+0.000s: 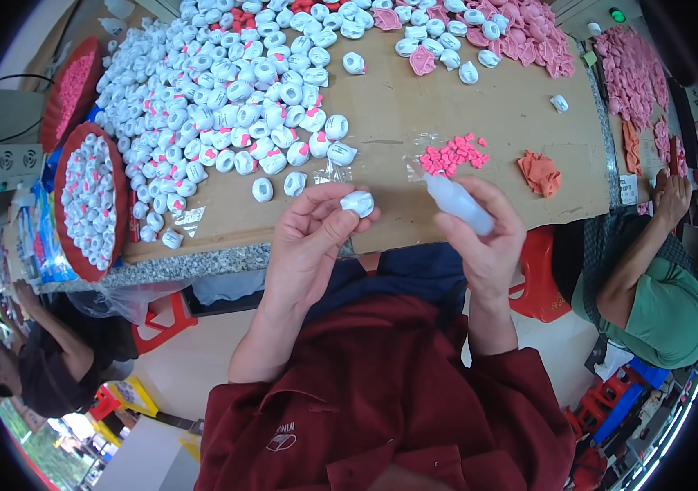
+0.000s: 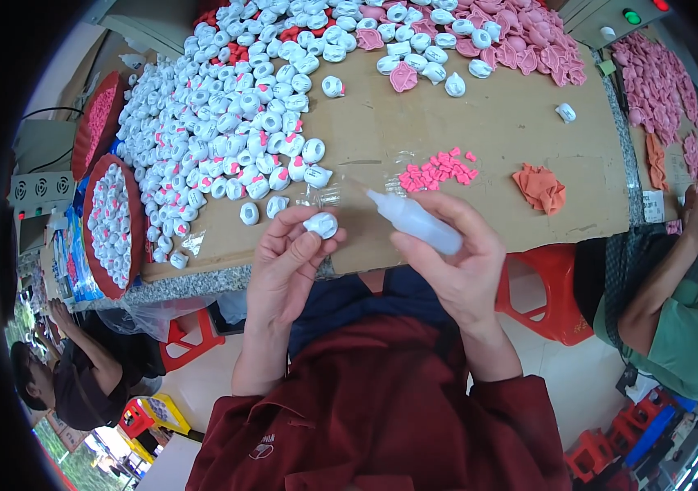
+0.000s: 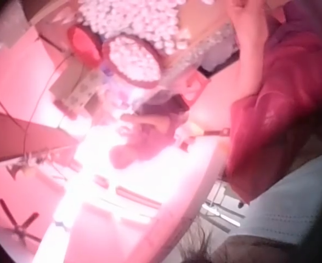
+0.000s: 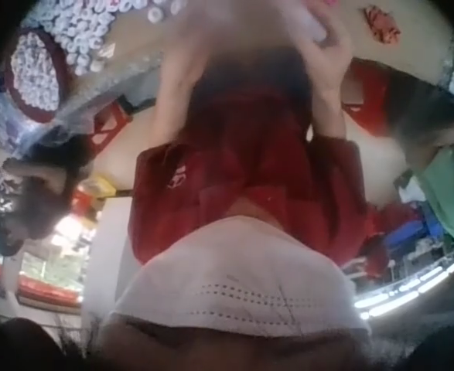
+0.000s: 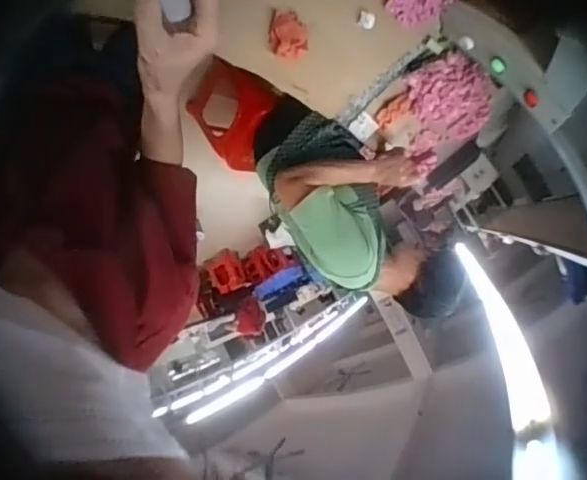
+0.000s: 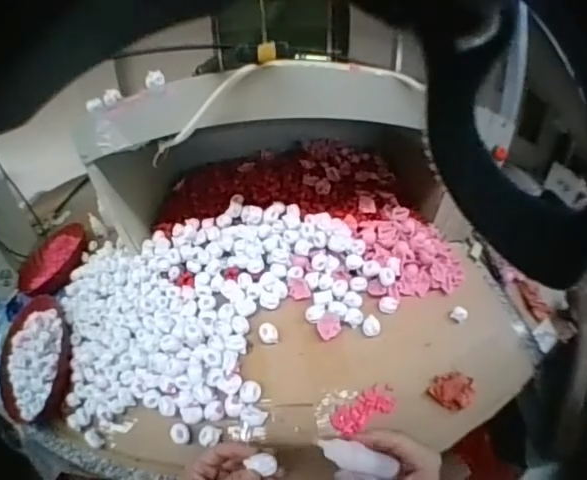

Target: Glue small pink plastic parts onto white plastic toy figures at a workbench.

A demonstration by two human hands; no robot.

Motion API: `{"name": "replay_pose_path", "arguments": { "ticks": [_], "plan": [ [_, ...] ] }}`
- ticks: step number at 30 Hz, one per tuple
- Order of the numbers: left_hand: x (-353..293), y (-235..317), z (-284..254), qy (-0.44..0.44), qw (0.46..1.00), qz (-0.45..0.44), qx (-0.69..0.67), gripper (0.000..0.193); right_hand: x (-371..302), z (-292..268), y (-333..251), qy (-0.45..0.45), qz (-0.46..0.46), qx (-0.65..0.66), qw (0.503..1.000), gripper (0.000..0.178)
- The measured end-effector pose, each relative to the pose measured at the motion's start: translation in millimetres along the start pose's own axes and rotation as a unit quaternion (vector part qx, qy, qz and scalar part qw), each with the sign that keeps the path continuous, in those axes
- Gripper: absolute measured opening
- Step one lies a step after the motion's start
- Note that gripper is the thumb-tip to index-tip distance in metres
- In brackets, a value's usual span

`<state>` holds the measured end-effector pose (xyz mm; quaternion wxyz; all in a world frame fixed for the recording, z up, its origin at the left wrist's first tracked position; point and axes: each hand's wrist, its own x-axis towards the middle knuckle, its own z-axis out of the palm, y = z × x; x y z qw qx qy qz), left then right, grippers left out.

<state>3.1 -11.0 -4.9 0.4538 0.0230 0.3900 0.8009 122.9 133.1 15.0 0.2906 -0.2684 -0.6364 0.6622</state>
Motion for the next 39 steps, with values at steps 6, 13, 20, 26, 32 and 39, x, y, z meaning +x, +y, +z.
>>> {"name": "replay_pose_path", "arguments": {
  "ticks": [6,13,20,26,32,39],
  "plan": [
    [-14,-6,-7,0.002,0.999,0.011,0.046,0.022,21,31,26,-0.057,-0.124,-0.187,0.973,0.028],
    [-14,-9,-10,0.006,0.999,0.005,0.032,0.023,15,16,14,0.017,-0.111,-0.223,0.968,0.026],
    [-11,-18,7,-0.012,0.997,-0.037,0.06,0.022,20,-18,14,0.018,-0.168,-0.364,0.916,0.009],
    [-15,-20,6,-0.01,0.997,-0.035,0.062,0.022,22,-19,19,-0.041,-0.157,-0.366,0.916,0.008],
    [-10,-16,10,-0.016,0.998,-0.024,0.064,0.022,30,-33,5,-0.048,-0.08,-0.351,0.932,0.01],
    [-5,-20,12,-0.027,0.997,-0.034,0.058,0.022,34,-27,13,-0.023,-0.159,-0.399,0.903,0.009]
  ]
}}
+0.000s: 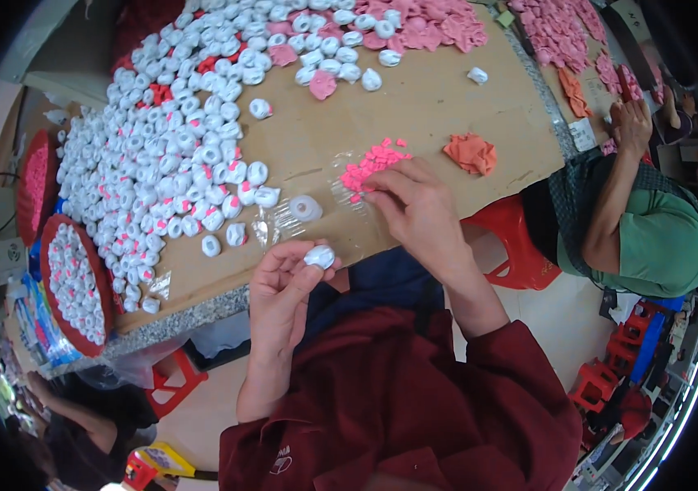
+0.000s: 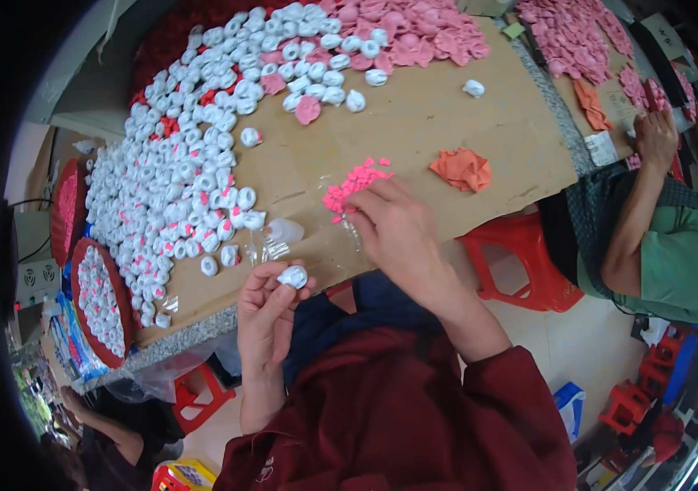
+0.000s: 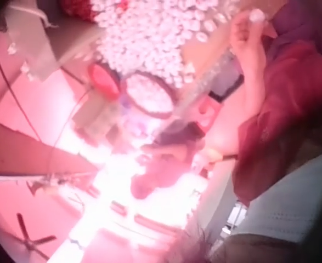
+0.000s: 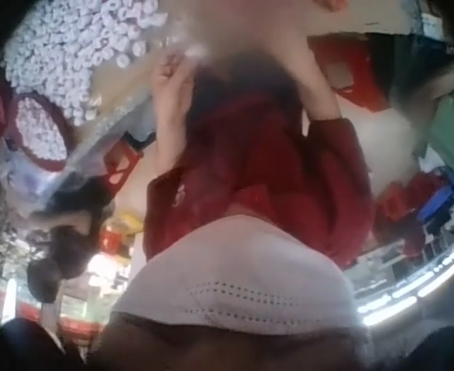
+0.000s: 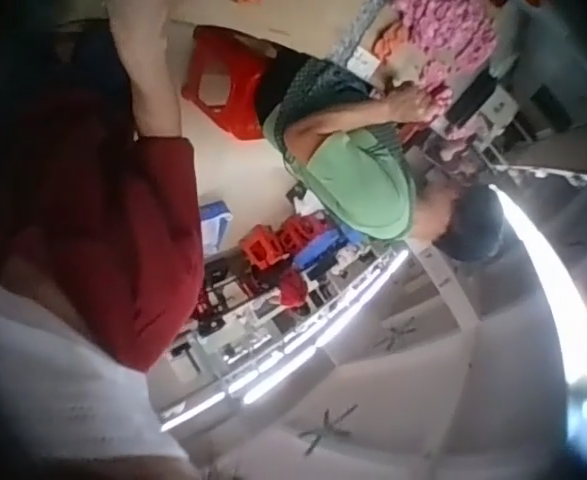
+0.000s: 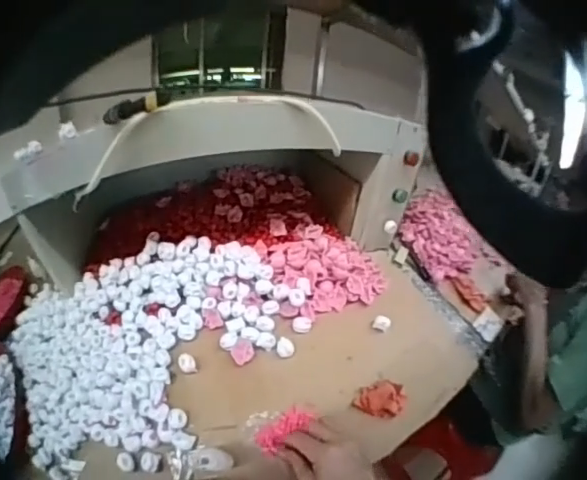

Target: Glue small pink plastic parts onto white plastic toy figures at a workbench.

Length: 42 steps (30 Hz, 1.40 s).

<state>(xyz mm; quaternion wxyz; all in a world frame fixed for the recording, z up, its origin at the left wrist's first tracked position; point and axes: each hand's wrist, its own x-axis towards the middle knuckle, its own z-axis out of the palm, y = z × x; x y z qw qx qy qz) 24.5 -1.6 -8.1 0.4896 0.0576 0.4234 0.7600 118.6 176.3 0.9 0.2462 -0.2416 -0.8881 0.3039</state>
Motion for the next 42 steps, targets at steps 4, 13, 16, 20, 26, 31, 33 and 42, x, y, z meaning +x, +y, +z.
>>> {"name": "replay_pose_path", "arguments": {
  "ticks": [4,13,16,20,26,31,33,42],
  "plan": [
    [-7,-4,-2,0.013,0.999,0.03,0.032,0.022,-5,13,1,-0.005,-0.028,-0.015,0.999,0.011],
    [-10,-9,7,0.047,0.996,0.055,0.043,0.022,-13,19,-6,0.036,-0.027,0.03,0.999,0.012],
    [-3,-8,13,0.041,0.997,0.06,0.04,0.023,-18,14,-9,0.062,-0.036,0.038,0.997,0.009],
    [3,-12,13,0.033,0.995,0.071,0.065,0.023,-25,7,-24,0.046,-0.023,0.119,0.992,0.009],
    [2,-13,11,0.054,0.99,0.098,0.08,0.024,-23,10,-28,0.025,0.02,0.08,0.996,0.01],
    [-5,-8,6,0.076,0.99,0.102,0.063,0.024,-25,2,-24,-0.009,0.034,0.062,0.997,0.011],
    [-7,-8,1,0.075,0.989,0.103,0.07,0.024,-27,1,-27,-0.025,0.04,0.066,0.997,0.011],
    [-5,-15,3,0.064,0.991,0.1,0.06,0.024,-35,7,-32,-0.037,0.011,0.116,0.993,0.014]
  ]
}}
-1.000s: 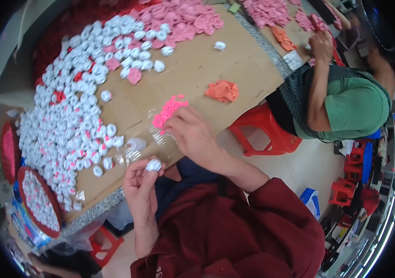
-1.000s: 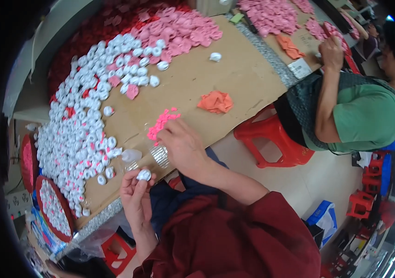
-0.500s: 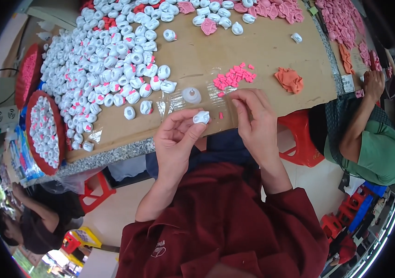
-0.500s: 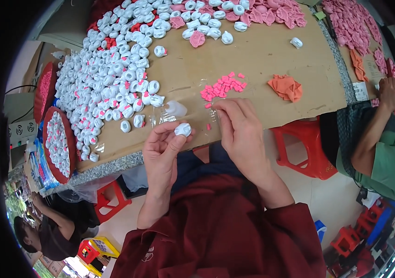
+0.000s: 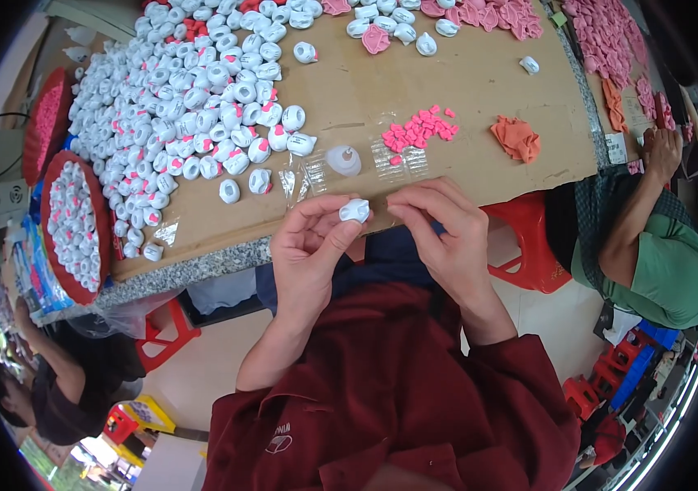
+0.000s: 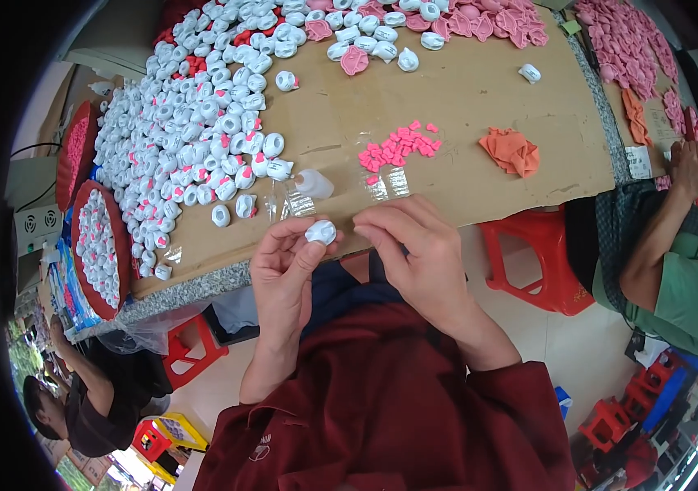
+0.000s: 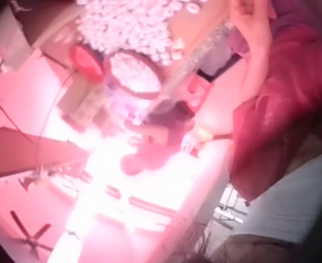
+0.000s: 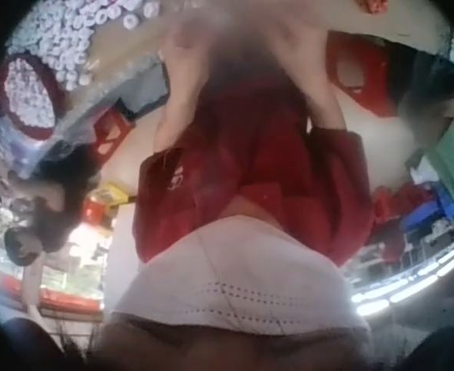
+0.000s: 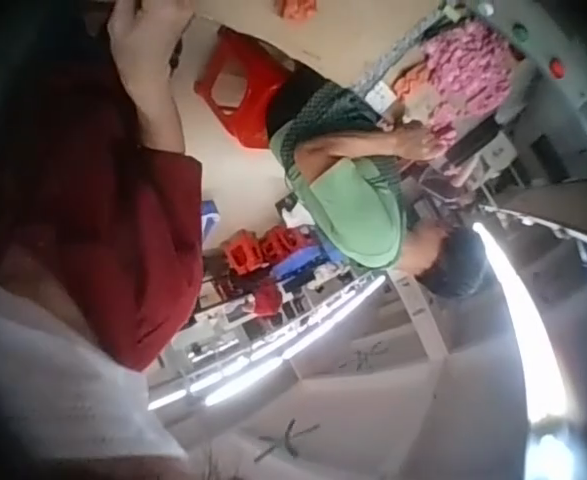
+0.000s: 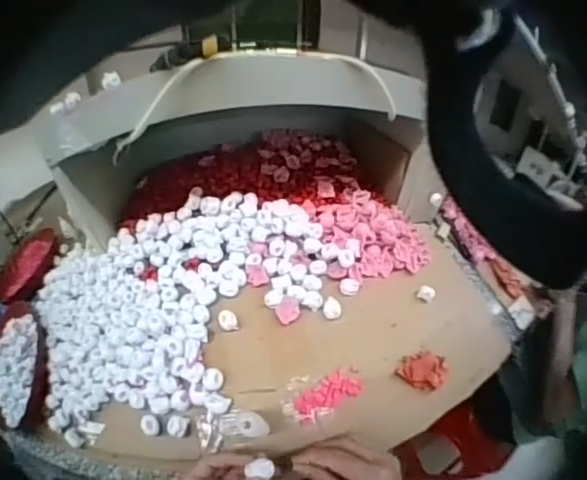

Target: Glue small pink plastic parts onto white plastic toy figures at a workbench.

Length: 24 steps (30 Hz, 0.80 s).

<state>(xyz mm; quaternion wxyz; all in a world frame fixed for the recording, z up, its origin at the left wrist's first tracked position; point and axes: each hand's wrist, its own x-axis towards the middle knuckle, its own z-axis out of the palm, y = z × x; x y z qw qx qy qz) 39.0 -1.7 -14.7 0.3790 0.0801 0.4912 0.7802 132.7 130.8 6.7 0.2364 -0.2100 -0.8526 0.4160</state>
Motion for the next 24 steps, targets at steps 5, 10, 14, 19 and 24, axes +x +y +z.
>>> {"name": "replay_pose_path", "arguments": {
  "ticks": [5,10,14,19,24],
  "plan": [
    [0,0,1,0.0,1.0,-0.008,-0.006,0.024,-1,-2,-8,-0.027,0.099,0.223,0.969,0.012],
    [0,2,5,-0.007,0.998,0.034,0.044,0.023,4,1,-1,-0.002,-0.021,0.143,0.989,0.012],
    [-1,2,7,-0.004,0.998,0.042,0.055,0.025,4,5,-12,0.037,0.037,0.103,0.993,0.013],
    [-2,-2,8,-0.008,0.993,0.068,0.099,0.024,2,10,-11,0.037,-0.107,-0.03,0.993,0.018],
    [-2,-6,3,-0.014,0.996,0.057,0.07,0.024,-5,11,-11,0.029,-0.082,-0.01,0.996,0.021]
  ]
}}
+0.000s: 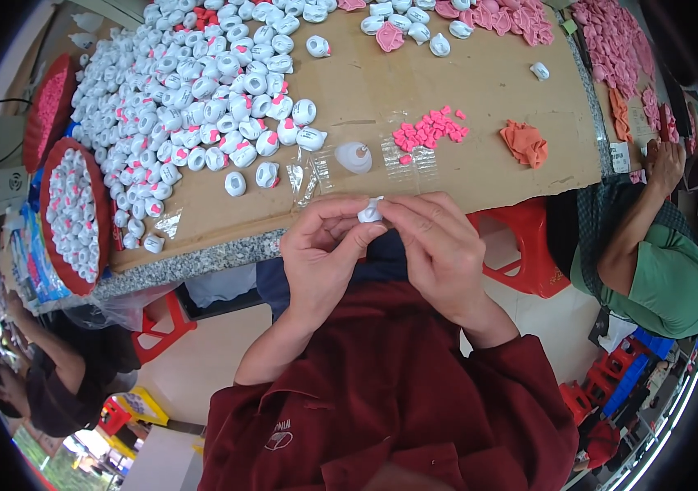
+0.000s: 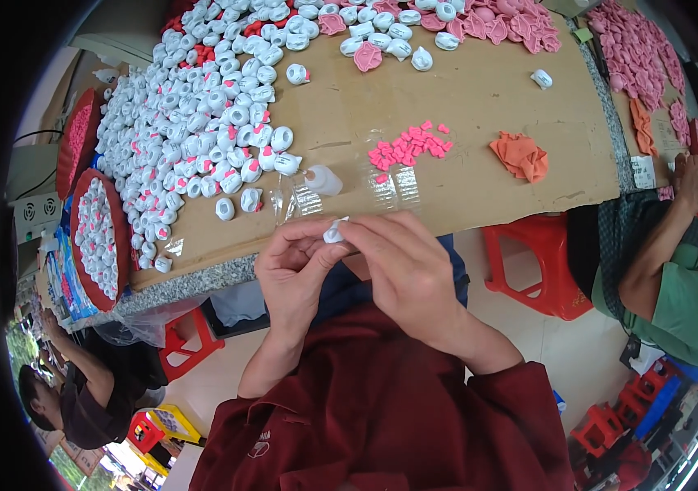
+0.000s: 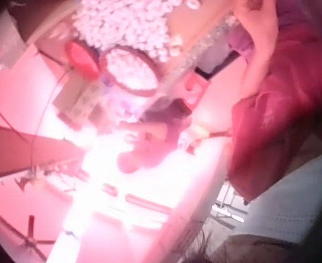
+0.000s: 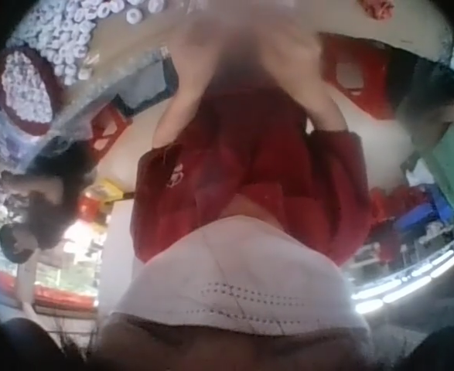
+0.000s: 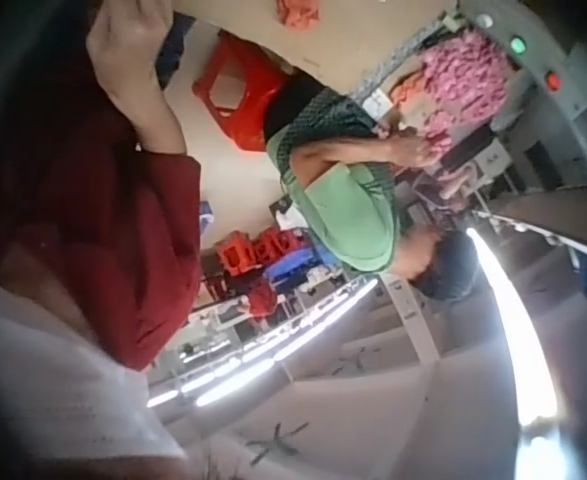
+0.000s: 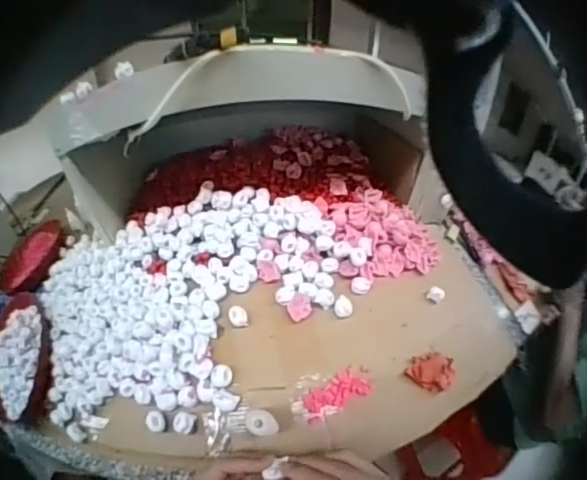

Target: Glue small pink plastic parts onto white plastic toy figures at a workbench.

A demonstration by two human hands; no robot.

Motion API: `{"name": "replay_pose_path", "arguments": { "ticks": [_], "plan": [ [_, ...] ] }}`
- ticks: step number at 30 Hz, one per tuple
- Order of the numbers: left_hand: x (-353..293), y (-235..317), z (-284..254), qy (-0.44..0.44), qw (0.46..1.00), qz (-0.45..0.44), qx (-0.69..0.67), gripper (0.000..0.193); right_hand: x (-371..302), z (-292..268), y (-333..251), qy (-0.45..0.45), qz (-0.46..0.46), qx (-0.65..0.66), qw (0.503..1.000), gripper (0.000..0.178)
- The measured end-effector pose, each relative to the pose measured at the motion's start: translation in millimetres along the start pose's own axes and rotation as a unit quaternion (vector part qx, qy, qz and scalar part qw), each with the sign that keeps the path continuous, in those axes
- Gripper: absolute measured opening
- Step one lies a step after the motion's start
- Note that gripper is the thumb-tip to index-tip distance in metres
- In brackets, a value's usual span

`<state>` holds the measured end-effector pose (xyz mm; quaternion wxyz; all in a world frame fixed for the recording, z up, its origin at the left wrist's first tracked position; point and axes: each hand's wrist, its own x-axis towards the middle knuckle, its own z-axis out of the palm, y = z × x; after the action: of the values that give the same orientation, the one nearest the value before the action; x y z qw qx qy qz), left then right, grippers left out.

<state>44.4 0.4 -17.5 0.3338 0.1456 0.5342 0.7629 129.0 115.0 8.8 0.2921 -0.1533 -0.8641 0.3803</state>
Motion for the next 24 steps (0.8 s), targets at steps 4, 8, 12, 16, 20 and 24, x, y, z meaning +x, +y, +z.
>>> {"name": "replay_pose_path", "arguments": {
  "ticks": [4,8,12,16,20,24],
  "plan": [
    [1,4,-1,-0.022,0.999,0.006,0.031,0.026,9,-12,5,-0.044,0.155,0.131,0.978,0.019],
    [4,4,-5,-0.046,0.997,0.007,0.065,0.027,10,-11,11,-0.071,0.076,0.113,0.988,0.016],
    [7,7,-4,-0.043,0.998,-0.045,-0.02,0.025,9,-4,10,-0.038,0.096,0.152,0.983,0.013],
    [5,8,-2,-0.034,0.998,-0.048,-0.02,0.023,6,0,7,-0.022,0.104,0.185,0.977,0.013],
    [6,16,-9,-0.051,0.998,-0.035,-0.023,0.022,5,8,8,-0.028,0.107,0.212,0.971,0.011],
    [18,35,-21,0.091,0.977,0.077,0.178,0.019,13,13,11,0.031,0.08,0.168,0.982,0.017]
  ]
}}
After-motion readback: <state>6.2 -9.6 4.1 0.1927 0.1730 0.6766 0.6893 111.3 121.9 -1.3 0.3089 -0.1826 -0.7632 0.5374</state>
